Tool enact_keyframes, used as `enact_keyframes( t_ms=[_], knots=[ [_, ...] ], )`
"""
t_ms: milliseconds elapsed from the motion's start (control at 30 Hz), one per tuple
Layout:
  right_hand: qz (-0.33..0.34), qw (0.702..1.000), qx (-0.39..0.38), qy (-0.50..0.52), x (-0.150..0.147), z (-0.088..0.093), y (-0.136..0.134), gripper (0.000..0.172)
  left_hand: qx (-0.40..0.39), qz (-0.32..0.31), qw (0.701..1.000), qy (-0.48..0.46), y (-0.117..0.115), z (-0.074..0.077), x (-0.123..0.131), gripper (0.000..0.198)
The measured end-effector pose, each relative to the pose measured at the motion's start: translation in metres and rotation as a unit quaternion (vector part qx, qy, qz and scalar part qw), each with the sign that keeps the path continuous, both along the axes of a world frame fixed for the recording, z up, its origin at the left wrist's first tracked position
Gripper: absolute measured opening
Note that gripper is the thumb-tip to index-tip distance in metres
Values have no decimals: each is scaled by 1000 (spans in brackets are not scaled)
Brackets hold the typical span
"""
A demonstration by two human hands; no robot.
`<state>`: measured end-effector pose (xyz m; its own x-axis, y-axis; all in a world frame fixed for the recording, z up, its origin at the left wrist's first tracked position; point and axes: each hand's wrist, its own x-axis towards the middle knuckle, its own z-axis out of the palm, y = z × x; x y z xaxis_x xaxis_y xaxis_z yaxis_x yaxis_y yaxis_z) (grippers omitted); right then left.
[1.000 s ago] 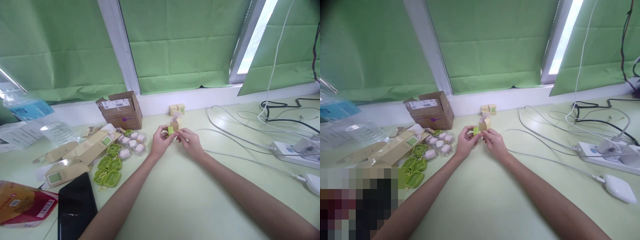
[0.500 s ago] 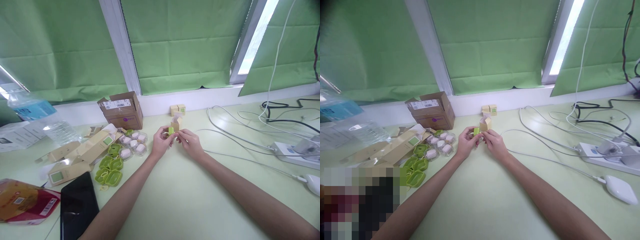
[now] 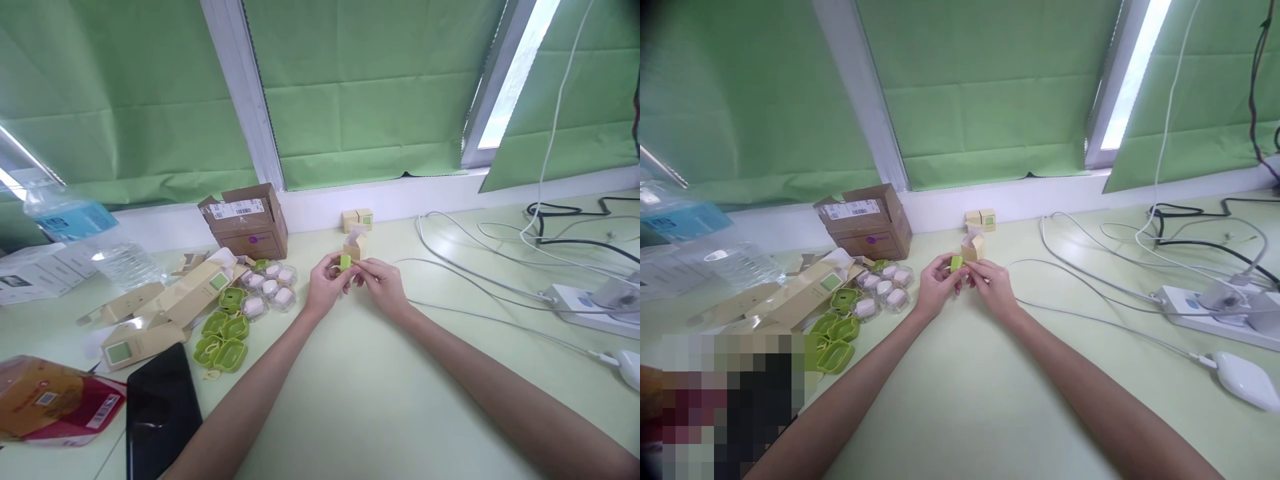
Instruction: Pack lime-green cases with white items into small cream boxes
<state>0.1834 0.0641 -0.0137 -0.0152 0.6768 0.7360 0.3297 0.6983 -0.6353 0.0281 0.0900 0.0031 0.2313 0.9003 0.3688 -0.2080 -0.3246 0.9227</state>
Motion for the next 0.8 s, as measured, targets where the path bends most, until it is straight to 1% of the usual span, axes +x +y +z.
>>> enact_keyframes(
  t_ms=[67,133,267,367,433,633,800],
  knots=[
    [13,1000,-24,6,0,0,0,26,-2,1,1000,-3,1,0,0,54],
    [12,1000,-27,0,-1,1,0,27,-9,8,1000,-16,3,1,0,59],
    [-14,1000,-10,12,-2,2,0,30,-23,29,999,-37,5,1,0,65],
    [-36,998,-19,39,-2,3,-1,26,-24,44,998,-36,6,1,1,64],
    [-39,998,-20,35,-2,4,-1,24,-22,43,998,-35,6,2,1,63],
    [-46,999,11,-4,-3,3,-3,24,-18,35,999,-20,6,1,1,63],
    [-35,999,-16,12,-3,3,-4,23,-16,31,999,-16,4,0,0,64]
  ],
)
